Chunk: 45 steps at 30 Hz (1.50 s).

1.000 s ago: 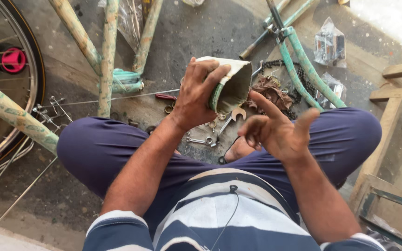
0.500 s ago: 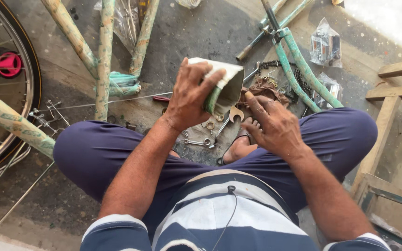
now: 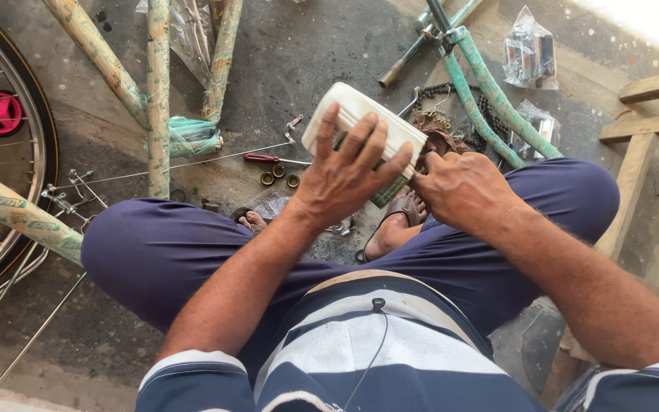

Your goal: The person sits on the ground and cleans a bicycle fork tube using a small brush and a rag. They scrub the interior and exterior of the tube, then wipe it with a cloth. The person also handles a small container and other bicycle parts scattered on the floor.

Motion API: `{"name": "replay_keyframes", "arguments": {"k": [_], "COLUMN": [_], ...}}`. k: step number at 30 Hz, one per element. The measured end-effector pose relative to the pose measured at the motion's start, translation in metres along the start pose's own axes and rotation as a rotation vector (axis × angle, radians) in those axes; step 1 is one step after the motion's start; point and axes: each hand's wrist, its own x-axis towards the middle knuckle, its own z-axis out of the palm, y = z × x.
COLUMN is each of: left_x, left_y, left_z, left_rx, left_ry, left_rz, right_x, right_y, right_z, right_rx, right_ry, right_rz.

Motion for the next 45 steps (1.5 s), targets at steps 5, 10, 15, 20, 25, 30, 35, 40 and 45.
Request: {"name": "replay_keyframes", "arguments": {"k": [5, 10, 15, 20, 25, 30, 35, 40, 45], "left_x": [-0.004, -0.006, -0.006, -0.003, -0.001, -0.007, -0.007, -0.004, -0.007], "left_y": [0.011, 0.009, -0.001, -0.005, 0.015, 0.007, 0.003, 0.009, -0.003], "left_z": [0.008, 0.013, 0.011, 0.006, 0.003, 0.009, 0.008, 0.006, 0.003], "left_rx": [0.018, -0.014, -0.011, -0.014, -0.015, 0.042, 0.054, 0.038, 0.026], "left_ry": [-0.028, -0.047, -0.067, -0.063, -0.047, -0.068, -0.04, -0.031, -0.031], "left_rz": [0.002, -0.008, -0.024, -0.127, -0.112, -0.185, -0.224, -0.192, -0.225], "right_x": [-0.003, -0.012, -0.019, -0.016, -0.004, -0.014, -0.022, -0.012, -0.02], "right_y": [-0.005, -0.004, 0.0, 0.002, -0.006, -0.009, -0.007, -0.016, -0.014], "right_z": [-0.011, -0.026, -0.03, -0.029, -0.013, -0.036, -0.049, -0.036, -0.028], "right_rx": [-0.109, -0.124, -0.005, 0.262, 0.248, 0.416, 0.426, 0.245, 0.241], "right_ry": [-0.063, -0.086, 0.069, -0.112, -0.135, -0.131, -0.114, -0.092, 0.13], "right_rz": [-0.064, -0.027, -0.052, 0.094, 0.072, 0.107, 0.143, 0.131, 0.083]}}
